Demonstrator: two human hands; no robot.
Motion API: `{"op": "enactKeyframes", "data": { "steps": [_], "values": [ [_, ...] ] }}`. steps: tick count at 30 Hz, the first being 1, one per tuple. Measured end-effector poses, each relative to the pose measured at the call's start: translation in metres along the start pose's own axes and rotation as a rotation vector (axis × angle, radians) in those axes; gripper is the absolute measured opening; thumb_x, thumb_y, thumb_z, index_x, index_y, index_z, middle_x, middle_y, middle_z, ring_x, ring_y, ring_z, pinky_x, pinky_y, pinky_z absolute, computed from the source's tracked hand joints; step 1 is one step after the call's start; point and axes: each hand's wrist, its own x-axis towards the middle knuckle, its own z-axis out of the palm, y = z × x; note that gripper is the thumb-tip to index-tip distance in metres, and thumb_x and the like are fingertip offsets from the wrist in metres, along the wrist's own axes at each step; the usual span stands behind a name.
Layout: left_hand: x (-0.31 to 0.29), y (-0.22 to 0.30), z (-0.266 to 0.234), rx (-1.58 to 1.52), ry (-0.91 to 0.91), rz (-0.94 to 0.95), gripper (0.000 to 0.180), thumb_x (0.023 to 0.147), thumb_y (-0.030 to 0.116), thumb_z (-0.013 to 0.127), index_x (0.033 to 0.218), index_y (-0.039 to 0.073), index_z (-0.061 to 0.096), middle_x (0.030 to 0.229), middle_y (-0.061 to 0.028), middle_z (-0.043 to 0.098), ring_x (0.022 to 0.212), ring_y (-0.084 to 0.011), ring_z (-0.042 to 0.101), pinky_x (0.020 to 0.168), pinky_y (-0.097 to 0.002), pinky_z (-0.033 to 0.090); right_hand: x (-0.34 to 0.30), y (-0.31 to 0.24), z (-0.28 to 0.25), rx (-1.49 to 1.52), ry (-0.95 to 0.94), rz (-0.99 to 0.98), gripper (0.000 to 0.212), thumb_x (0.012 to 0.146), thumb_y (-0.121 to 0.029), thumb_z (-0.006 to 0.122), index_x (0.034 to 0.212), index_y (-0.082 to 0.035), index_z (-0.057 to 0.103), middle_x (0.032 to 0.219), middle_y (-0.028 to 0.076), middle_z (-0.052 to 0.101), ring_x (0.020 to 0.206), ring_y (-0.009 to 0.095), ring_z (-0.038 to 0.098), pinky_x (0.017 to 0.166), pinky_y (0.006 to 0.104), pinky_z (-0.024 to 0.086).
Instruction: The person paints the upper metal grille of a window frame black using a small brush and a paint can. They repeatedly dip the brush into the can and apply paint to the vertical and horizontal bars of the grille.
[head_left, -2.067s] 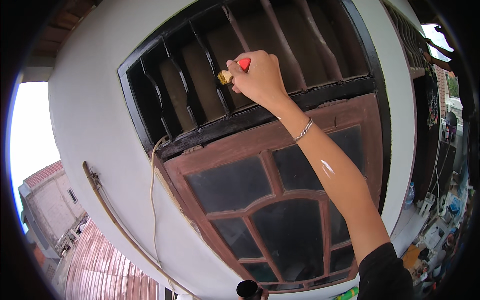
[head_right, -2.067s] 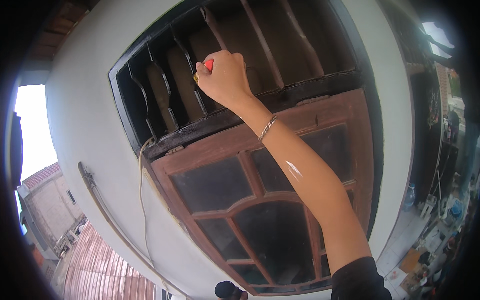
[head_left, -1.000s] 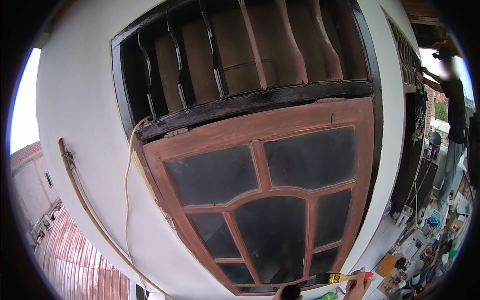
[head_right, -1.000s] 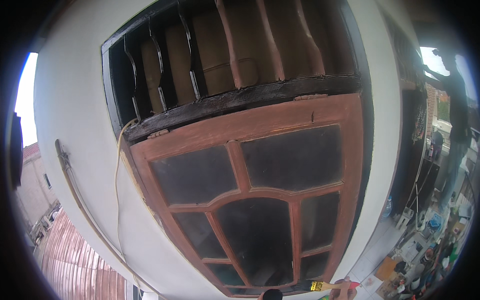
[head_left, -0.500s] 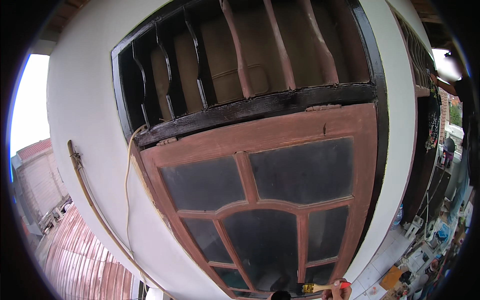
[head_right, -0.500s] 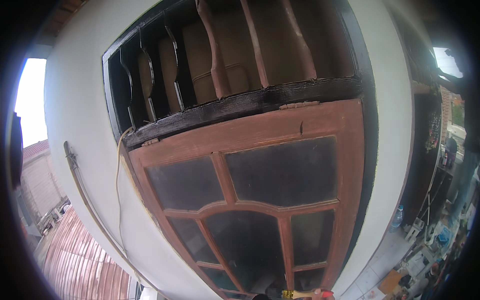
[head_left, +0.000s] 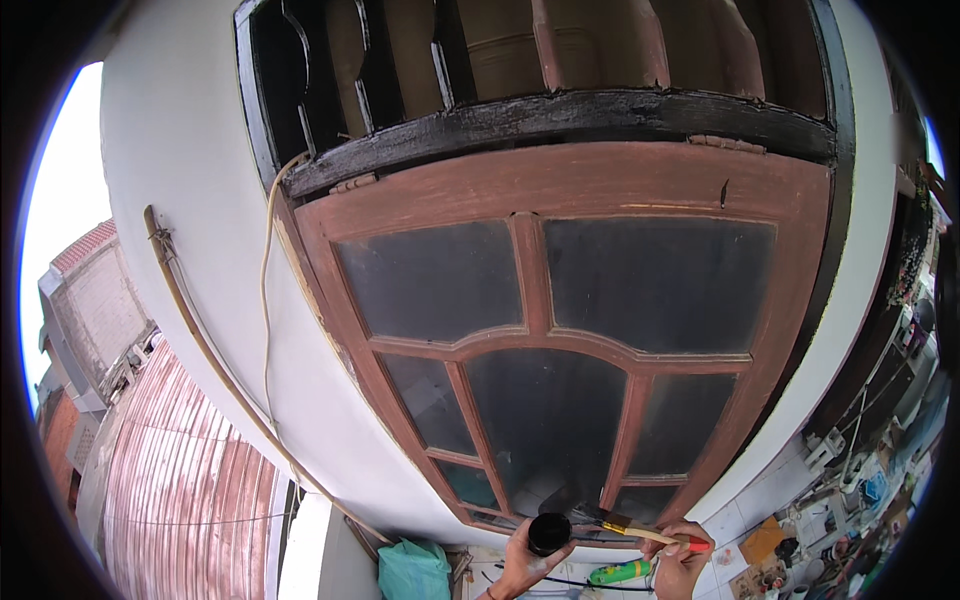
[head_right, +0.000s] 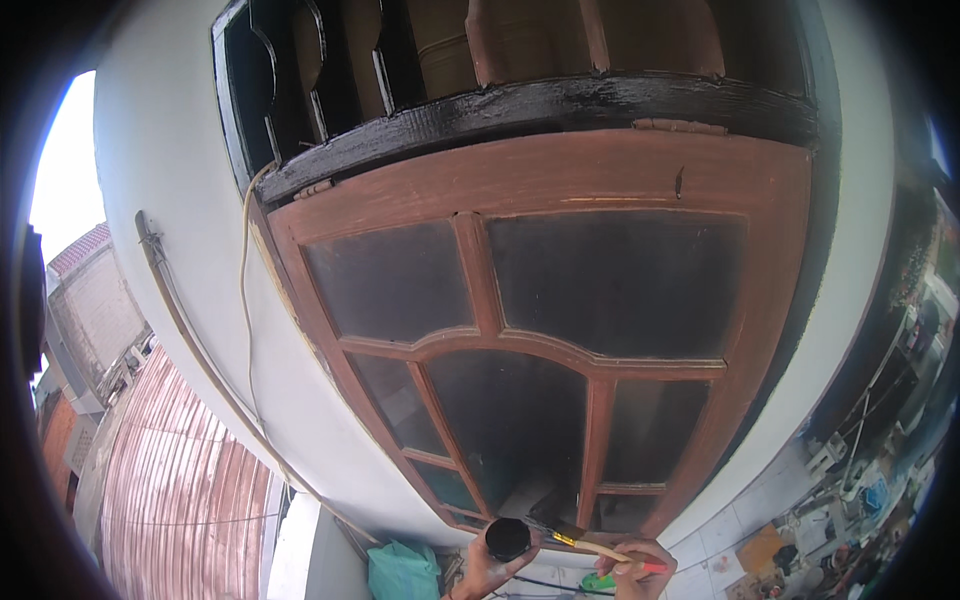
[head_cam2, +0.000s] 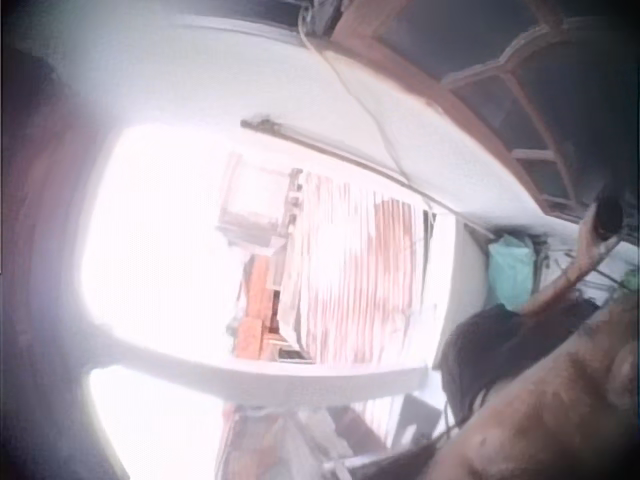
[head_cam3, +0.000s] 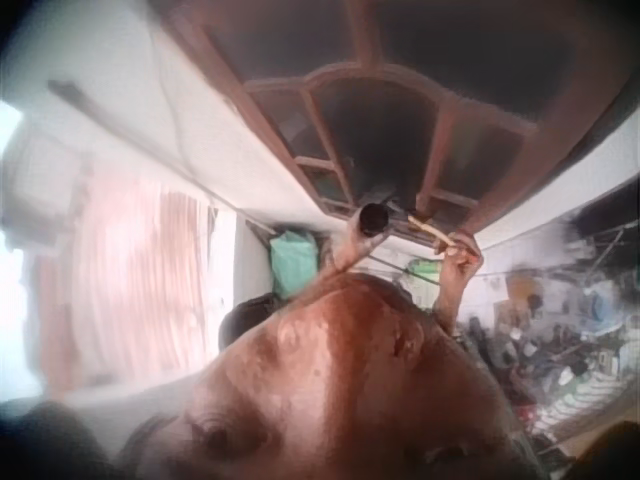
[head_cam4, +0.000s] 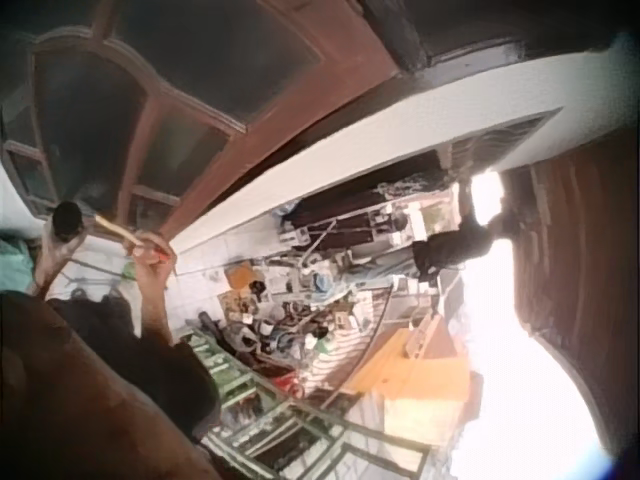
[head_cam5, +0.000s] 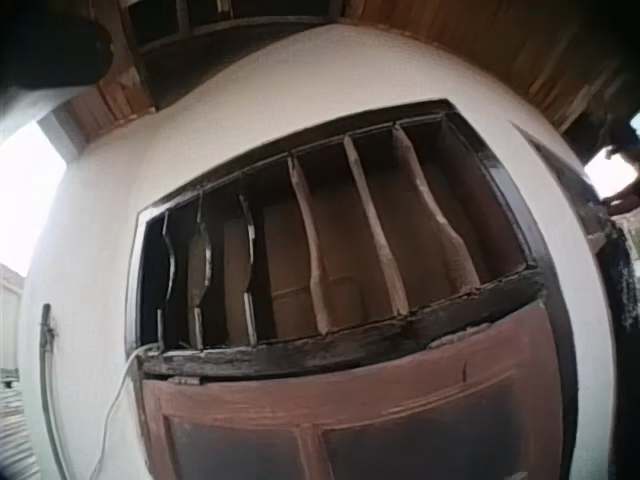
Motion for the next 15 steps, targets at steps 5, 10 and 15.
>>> {"op": "enactKeyframes", "data": {
  "steps": [5,10,15],
  "values": [
    [0.01,0.042,-0.01,0.158,0.148,0.163,0.043,0.072,0.015,0.093,0.105,0.002,0.069,0.096,-0.0087,0.072,0.088,-0.0187,0.072,0.081,-0.0321,0.057,0.0,-0.024,0.007,-0.074,-0.186,-0.037,0.035,0.093,-0.023,0.078,0.105,0.004,0.06,0.093,0.019,0.063,0.067,0.019,0.065,0.062,0.03,0.055],
    [0.011,0.036,-0.013,0.09,0.13,0.175,0.056,0.063,0.008,0.092,0.112,0.001,0.066,0.106,-0.0144,0.068,0.097,-0.0321,0.069,0.084,-0.0376,0.055,-0.002,-0.035,0.014,-0.227,-0.247,-0.121,0.04,0.099,-0.032,0.07,0.105,0.003,0.052,0.092,0.019,0.059,0.063,0.018,0.061,0.055,0.0295,0.05],
    [-0.002,0.019,-0.008,0.014,0.145,0.137,0.052,0.068,0.006,0.083,0.117,-0.001,0.067,0.112,-0.0089,0.07,0.103,-0.0183,0.069,0.093,-0.031,0.053,-0.003,-0.034,0.012,-0.132,-0.218,0.023,0.042,0.094,-0.033,0.077,0.099,0.002,0.054,0.083,0.013,0.061,0.06,0.016,0.064,0.053,0.0258,0.051]
  ]
}}
